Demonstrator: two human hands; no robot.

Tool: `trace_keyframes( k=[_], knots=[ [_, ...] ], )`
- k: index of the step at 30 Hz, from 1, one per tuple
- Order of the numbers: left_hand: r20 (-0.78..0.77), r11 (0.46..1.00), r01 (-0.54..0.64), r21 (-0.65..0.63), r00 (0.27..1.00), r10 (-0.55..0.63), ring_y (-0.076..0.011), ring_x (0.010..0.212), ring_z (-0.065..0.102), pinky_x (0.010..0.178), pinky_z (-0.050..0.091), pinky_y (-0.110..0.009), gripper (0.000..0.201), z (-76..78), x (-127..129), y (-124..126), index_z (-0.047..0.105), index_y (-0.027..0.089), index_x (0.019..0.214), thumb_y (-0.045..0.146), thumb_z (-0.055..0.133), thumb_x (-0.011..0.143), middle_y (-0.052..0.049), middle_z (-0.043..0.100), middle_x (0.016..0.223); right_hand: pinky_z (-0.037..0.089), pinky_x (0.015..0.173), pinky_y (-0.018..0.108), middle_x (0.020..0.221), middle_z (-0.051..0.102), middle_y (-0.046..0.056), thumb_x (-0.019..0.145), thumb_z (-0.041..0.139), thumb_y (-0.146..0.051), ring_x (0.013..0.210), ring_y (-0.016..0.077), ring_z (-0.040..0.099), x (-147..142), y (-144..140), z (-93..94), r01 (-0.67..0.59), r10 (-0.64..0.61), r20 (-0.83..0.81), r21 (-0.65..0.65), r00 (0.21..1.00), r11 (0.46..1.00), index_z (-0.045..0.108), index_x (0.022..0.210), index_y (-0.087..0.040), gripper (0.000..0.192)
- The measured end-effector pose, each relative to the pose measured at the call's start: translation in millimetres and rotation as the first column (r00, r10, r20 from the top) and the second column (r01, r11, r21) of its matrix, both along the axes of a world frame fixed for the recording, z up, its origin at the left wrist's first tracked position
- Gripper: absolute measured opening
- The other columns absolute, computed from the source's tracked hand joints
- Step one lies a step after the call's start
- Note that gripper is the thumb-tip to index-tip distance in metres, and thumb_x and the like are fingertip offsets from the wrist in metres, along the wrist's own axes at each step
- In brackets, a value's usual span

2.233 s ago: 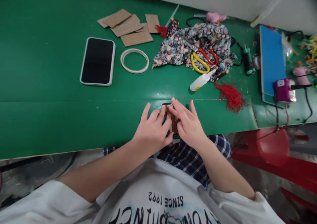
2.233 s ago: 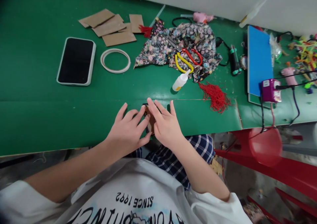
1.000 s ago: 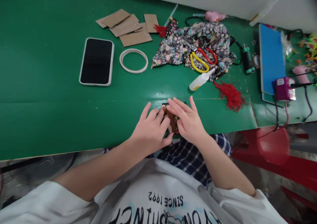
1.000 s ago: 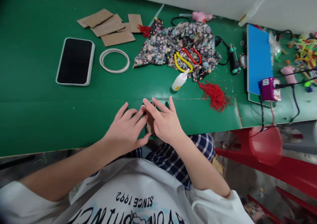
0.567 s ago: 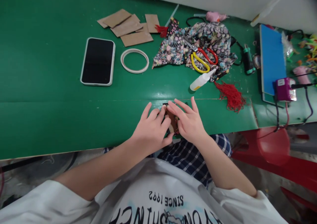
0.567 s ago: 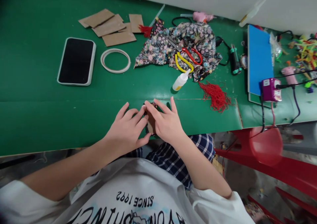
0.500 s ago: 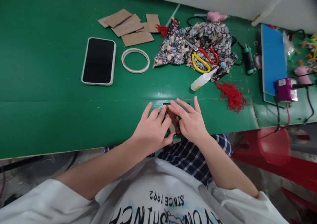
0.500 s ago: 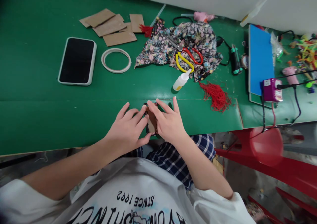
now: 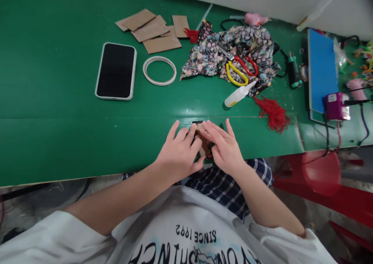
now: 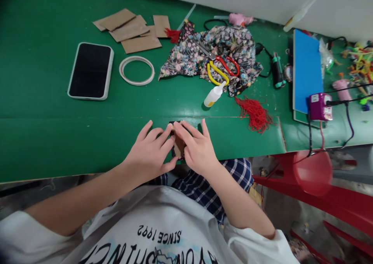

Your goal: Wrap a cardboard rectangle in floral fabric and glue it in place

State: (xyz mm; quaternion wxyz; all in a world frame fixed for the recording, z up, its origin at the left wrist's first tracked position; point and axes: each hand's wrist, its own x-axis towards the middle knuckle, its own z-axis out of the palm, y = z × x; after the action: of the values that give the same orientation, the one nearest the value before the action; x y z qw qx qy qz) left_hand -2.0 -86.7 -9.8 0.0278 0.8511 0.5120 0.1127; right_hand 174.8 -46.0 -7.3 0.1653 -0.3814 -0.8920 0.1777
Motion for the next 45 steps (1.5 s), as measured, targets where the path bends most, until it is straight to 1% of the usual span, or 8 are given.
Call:
trace_keyframes(
  k=[4,11,16,21,28,35,42,45],
  knots=[
    [0.011,1.0,0.006,0.007,1.0,-0.006,-0.0298,0.105,0.053,0.105,0.026,-0.054,0.04,0.3,0,0,0.06,0.01,0.106,0.04,0.049,0.081,-0.019,0.051,0.129,0.01,0.116,0.05,0.128,0.057,0.0,0.072,0.03,-0.001,0.133,0.0129,0.034,0,5,2.6,0.046,-0.046,-0.033,-0.024,0.998,0.999,0.025,0.141,-0.021,0.072],
    [0.002,1.0,0.004,0.022,1.0,-0.004,-0.0293,0.104,0.053,0.105,0.027,-0.054,0.042,-0.5,1,0,0.059,0.01,0.108,0.039,0.049,0.081,-0.019,0.051,0.129,0.004,0.114,0.055,0.137,0.048,0.005,0.073,0.031,-0.003,0.137,0.0166,0.026,-2,-2,-5.2,0.023,-0.022,0.068,0.0,0.997,1.0,0.025,0.141,-0.018,0.069],
    [-0.008,1.0,0.005,0.017,1.0,-0.005,-0.0285,0.104,0.053,0.105,0.027,-0.053,0.04,-1.2,1,0,0.059,0.011,0.108,0.039,0.047,0.082,-0.018,0.051,0.129,0.007,0.114,0.055,0.136,0.049,0.002,0.072,0.03,-0.002,0.137,0.0159,0.027,0,-11,-0.3,-0.006,0.004,-0.016,-0.1,1.0,0.995,0.022,0.142,-0.02,0.072],
    [-0.026,1.0,0.006,-0.005,1.0,-0.006,-0.0288,0.108,0.052,0.107,0.024,-0.053,0.041,-0.6,0,0,0.058,0.011,0.107,0.042,0.047,0.083,-0.018,0.049,0.131,0.008,0.115,0.053,0.126,0.058,-0.002,0.072,0.029,-0.001,0.138,0.0136,0.023,0,3,-0.5,0.095,-0.105,-0.073,-0.121,0.992,0.988,0.017,0.143,-0.021,0.076],
    [-0.004,1.0,0.003,0.03,1.0,-0.003,-0.0288,0.105,0.053,0.105,0.027,-0.053,0.041,-2.7,0,0,0.057,0.01,0.11,0.039,0.047,0.082,-0.018,0.051,0.13,0.005,0.114,0.056,0.141,0.042,0.003,0.07,0.031,-0.001,0.137,0.018,0.026,-2,-12,-7.2,0.04,-0.039,0.015,-0.068,0.999,0.997,0.022,0.142,-0.019,0.075],
    [-0.013,1.0,0.012,0.004,1.0,-0.012,-0.0286,0.105,0.053,0.105,0.026,-0.053,0.038,-1.5,0,1,0.059,0.012,0.104,0.041,0.047,0.082,-0.017,0.05,0.131,0.01,0.116,0.051,0.132,0.053,-0.002,0.072,0.029,0.001,0.136,0.0132,0.028,3,-11,3.7,0.065,-0.081,-0.102,-0.151,0.991,0.986,0.011,0.144,-0.025,0.078],
    [-0.014,0.999,0.006,0.035,1.0,-0.006,-0.0278,0.104,0.053,0.105,0.026,-0.053,0.04,-2.7,0,0,0.057,0.011,0.109,0.04,0.046,0.083,-0.017,0.051,0.13,0.006,0.114,0.057,0.145,0.035,0.002,0.071,0.032,-0.002,0.14,0.0187,0.019,-1,-10,-4.8,0.035,-0.032,0.06,-0.062,0.998,0.997,0.004,0.146,-0.022,0.082],
    [-0.009,1.0,0.0,0.028,1.0,0.001,-0.0273,0.105,0.053,0.105,0.026,-0.052,0.039,-2.0,1,-1,0.057,0.012,0.11,0.039,0.046,0.084,-0.016,0.051,0.13,0.005,0.113,0.058,0.142,0.041,0.004,0.074,0.032,-0.004,0.139,0.0189,0.02,5,-27,-4.0,-0.001,0.004,0.073,-0.051,0.997,0.999,0.001,0.146,-0.021,0.08]
  ],
)
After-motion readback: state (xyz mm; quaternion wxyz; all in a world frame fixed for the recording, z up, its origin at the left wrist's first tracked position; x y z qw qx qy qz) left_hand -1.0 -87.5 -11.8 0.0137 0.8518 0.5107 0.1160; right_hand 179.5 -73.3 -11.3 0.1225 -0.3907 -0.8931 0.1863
